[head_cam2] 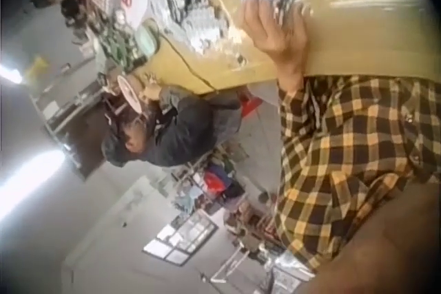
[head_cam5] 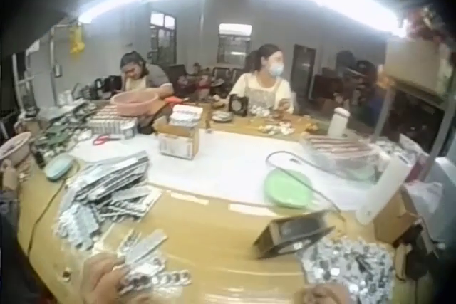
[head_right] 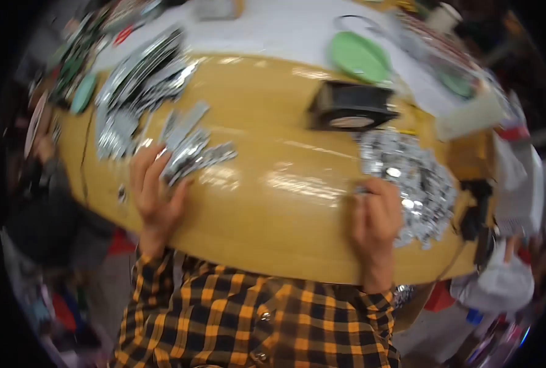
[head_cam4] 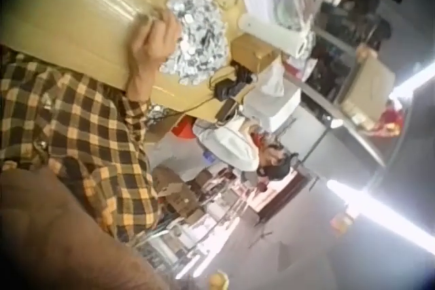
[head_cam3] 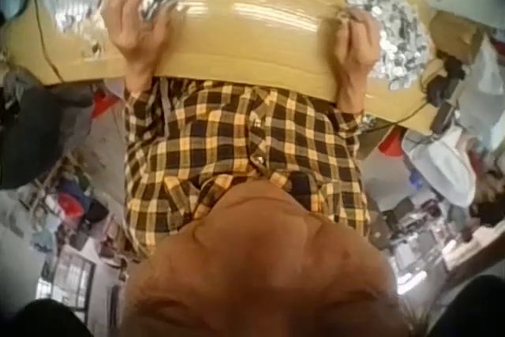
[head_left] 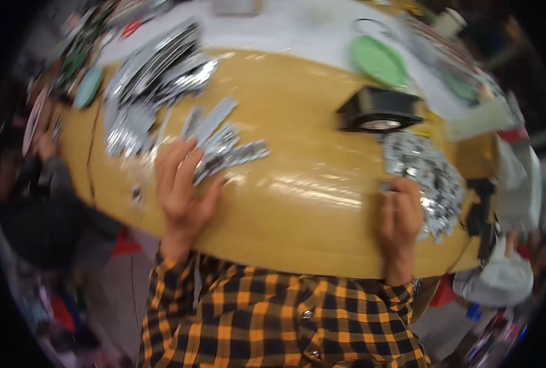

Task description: Assembling small white components onto long metal strips at a factory workbench.

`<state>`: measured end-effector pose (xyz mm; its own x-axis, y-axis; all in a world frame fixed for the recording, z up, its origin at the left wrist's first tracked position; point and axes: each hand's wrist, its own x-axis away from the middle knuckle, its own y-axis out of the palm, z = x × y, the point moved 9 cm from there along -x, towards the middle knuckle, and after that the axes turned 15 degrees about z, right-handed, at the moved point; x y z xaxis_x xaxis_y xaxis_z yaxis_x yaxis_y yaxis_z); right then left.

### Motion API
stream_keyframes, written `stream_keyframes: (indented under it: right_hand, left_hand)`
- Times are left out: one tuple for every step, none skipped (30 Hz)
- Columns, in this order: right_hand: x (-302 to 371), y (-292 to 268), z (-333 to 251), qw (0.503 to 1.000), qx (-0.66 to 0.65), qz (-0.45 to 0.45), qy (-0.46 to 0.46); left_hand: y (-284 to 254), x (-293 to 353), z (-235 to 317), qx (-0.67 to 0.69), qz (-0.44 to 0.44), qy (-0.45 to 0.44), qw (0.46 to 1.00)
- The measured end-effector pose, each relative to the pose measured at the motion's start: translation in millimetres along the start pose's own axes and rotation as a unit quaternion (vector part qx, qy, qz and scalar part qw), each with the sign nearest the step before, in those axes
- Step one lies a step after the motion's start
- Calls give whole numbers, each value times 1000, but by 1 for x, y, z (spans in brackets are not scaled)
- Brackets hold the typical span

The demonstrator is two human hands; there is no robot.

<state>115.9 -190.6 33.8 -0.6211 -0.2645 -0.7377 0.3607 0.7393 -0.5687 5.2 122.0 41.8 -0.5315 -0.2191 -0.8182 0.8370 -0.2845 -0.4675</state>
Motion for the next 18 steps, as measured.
stream_keyframes:
  right_hand:
    - [-3,-1,0,1000,11,5,-7]
    - [-4,5,0,1000,-9,-11,-9]
    - [-5,9,0,1000,-12,-16,-15]
    - [-5,11,1,1000,-7,-16,-19]
    - [-4,16,2,999,-14,-22,-20]
    - [-4,18,4,999,-18,-24,-20]
    - [-2,19,2,999,-20,-26,-18]
    - [0,19,0,999,-22,-29,-18]
    - [0,17,1,999,-20,-25,-7]
    - [1,15,1,1000,-14,-19,2]
    - [2,15,-1,1000,-12,-21,1]
    - [3,14,-1,1000,-6,-22,0]
    - [3,13,0,1000,-1,-22,1]
    - [4,13,0,1000,0,-22,1]
    - [4,12,0,1000,-2,-17,6]
    - [3,11,1,1000,-6,-12,9]
    - [3,11,2,1000,-7,-12,9]
    - [2,11,2,1000,-6,-12,4]
  left_hand:
    - [-1,-5,-5,-12,17,-1,1000]
    - [-5,-7,-8,-12,45,-16,999]
    - [-9,-4,-15,-30,42,-27,998]
    - [-11,0,-22,-35,51,-39,997]
    - [-13,2,-27,-37,62,-49,996]
    - [-13,4,-33,-23,62,-70,995]
    - [-16,6,-34,-26,61,-73,995]
    - [-14,9,-36,3,43,-89,995]
    - [-11,11,-37,32,25,-103,994]
    - [-11,12,-37,34,25,-106,993]
    - [-8,11,-34,27,10,-94,995]
    - [-4,9,-30,19,-5,-82,996]
    - [-3,4,-25,20,-5,-81,996]
    - [0,0,-18,-12,-25,-72,997]
    - [3,-2,-15,-44,-44,-63,996]
    - [4,-2,-14,-45,-44,-63,996]
    - [6,0,-14,-63,-50,-57,995]
    - [8,2,-14,-81,-55,-51,994]
